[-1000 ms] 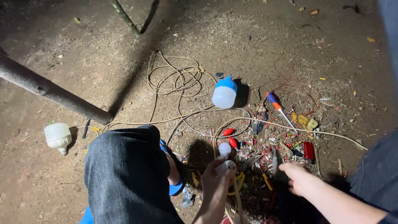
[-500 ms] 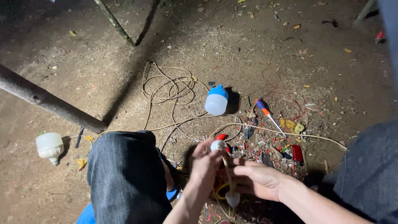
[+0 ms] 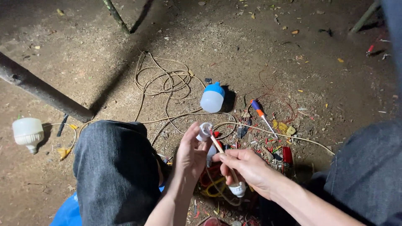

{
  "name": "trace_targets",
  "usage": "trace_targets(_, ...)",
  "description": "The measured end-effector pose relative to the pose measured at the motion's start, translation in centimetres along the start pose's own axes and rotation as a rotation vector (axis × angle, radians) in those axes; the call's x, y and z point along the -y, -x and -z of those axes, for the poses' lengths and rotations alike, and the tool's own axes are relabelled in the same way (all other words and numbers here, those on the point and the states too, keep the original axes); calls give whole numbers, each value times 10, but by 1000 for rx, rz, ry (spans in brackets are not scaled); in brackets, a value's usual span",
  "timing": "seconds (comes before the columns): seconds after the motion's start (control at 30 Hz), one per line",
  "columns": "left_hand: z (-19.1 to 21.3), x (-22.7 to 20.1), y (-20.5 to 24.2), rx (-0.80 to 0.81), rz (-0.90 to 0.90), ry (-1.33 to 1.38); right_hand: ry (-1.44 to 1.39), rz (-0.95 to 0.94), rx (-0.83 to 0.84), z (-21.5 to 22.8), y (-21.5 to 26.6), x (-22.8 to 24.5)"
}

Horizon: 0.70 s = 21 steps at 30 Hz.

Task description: Connecting electrical wires to a light bulb socket and testing the bulb.

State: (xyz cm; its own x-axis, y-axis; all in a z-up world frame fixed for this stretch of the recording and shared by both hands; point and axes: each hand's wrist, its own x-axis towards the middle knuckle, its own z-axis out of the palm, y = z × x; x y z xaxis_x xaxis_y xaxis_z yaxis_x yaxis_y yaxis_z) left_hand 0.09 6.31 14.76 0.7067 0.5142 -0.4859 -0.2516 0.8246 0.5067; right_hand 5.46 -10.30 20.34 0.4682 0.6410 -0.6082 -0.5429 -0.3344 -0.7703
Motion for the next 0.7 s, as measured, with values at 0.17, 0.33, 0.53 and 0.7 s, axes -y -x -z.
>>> trace_targets(0.17,-7,-4,11,-103,138,171,122,-58,-87,-13,7,9)
trace_targets(0.33,10,3,3,-33,264,398,180,-51,-93,-15,13,14)
trace_targets(0.53,20,6,-6,4,260,437,239,-63,-86,-14,21,15)
trace_targets(0.7,12,3,-2,57,235,321,175,-79,-86,-7,21,16)
